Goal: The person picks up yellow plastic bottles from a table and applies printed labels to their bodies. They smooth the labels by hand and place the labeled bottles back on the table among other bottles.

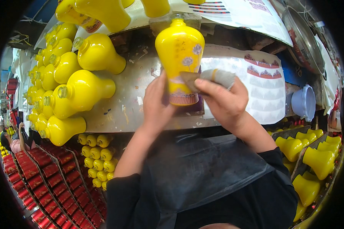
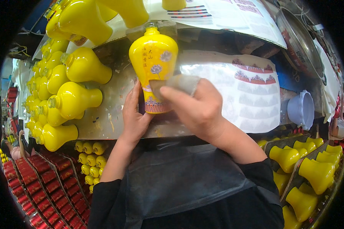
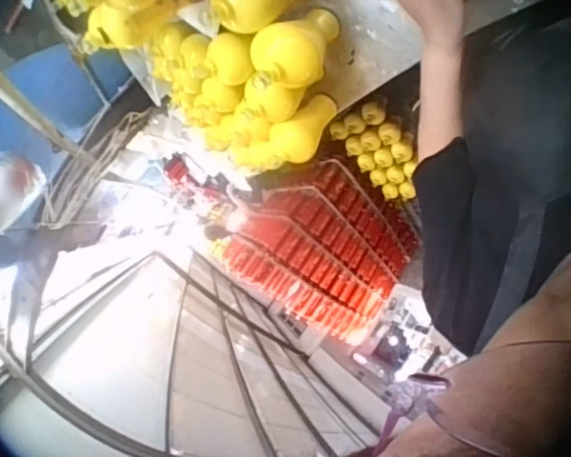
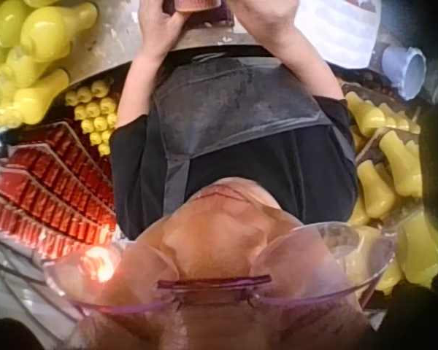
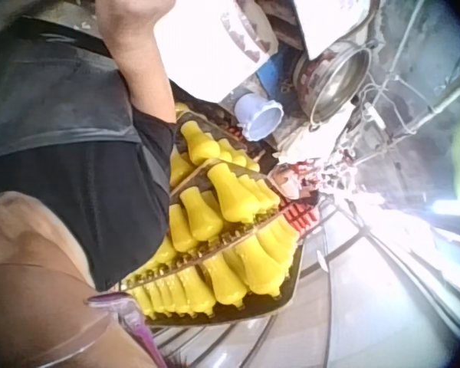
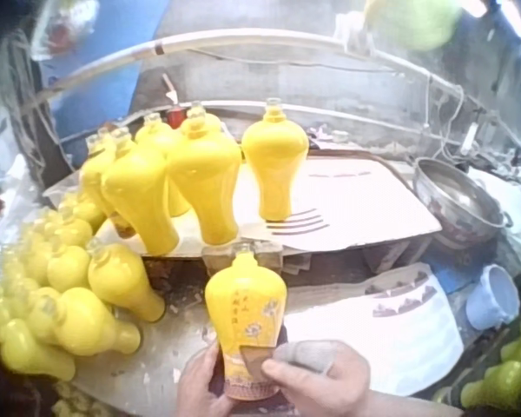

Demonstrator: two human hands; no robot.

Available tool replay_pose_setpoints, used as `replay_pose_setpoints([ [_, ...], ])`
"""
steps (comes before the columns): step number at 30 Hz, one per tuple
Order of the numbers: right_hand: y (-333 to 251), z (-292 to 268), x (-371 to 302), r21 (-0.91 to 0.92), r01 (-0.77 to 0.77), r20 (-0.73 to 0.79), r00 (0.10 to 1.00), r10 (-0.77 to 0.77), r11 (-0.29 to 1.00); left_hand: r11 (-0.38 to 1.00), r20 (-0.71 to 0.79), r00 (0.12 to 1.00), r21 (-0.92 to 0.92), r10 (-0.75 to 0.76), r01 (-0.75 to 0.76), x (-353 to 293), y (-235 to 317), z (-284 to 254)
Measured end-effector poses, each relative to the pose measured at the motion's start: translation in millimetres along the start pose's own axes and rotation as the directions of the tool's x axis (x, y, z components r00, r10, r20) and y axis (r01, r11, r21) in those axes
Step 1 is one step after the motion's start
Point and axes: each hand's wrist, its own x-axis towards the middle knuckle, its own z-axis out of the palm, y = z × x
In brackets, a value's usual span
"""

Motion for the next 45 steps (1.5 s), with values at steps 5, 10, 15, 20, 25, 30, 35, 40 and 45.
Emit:
replay_pose_setpoints([
  [5, -5, -7, -1, 0.121, -0.012, 0.124, 0.992, -0.003, 0.993, 0.991, -0.009, 0.992, 0.04, 0.126, -0.126, -5, -8, -3],
  [10, 8, -9, -7, 0.239, -0.496, -0.116, 0.839, 0.531, 0.835, 0.858, 0.044, 0.975, -0.468, -0.217, 0.212, 10, 0, -6],
  [15, 16, -6, -16, 0.12, -0.287, -0.161, 0.939, 0.304, 0.95, 0.693, 0.087, 0.886, -0.591, -0.454, 0.413, 26, 10, 6],
  [20, 8, -1, -9, 0.044, 0.108, 0.056, 0.992, -0.111, 0.993, 0.568, 0.131, 0.884, -0.722, -0.449, 0.396, 26, 8, 4],
  [25, -5, 1, 5, -0.063, 0.187, 0.097, 0.979, -0.181, 0.98, 0.491, 0.179, 0.895, -0.783, -0.408, 0.381, 24, 5, 0],
  [30, -19, 7, 13, -0.08, 0.355, 0.227, 0.916, -0.33, 0.931, 0.439, 0.197, 0.891, -0.814, -0.41, 0.382, 24, 6, -3],
  [35, -30, 2, 27, -0.227, 0.298, 0.327, 0.92, -0.216, 0.927, 0.445, 0.188, 0.899, -0.817, -0.396, 0.367, 23, 8, -4],
  [40, -29, 1, 31, -0.134, 0.32, 0.387, 0.888, -0.248, 0.938, 0.47, 0.187, 0.898, -0.8, -0.398, 0.375, 20, 6, -4],
  [45, -10, -2, 34, -0.031, 0.338, 0.343, 0.888, -0.308, 0.941, 0.446, 0.185, 0.899, -0.817, -0.397, 0.365, 11, -5, 0],
])
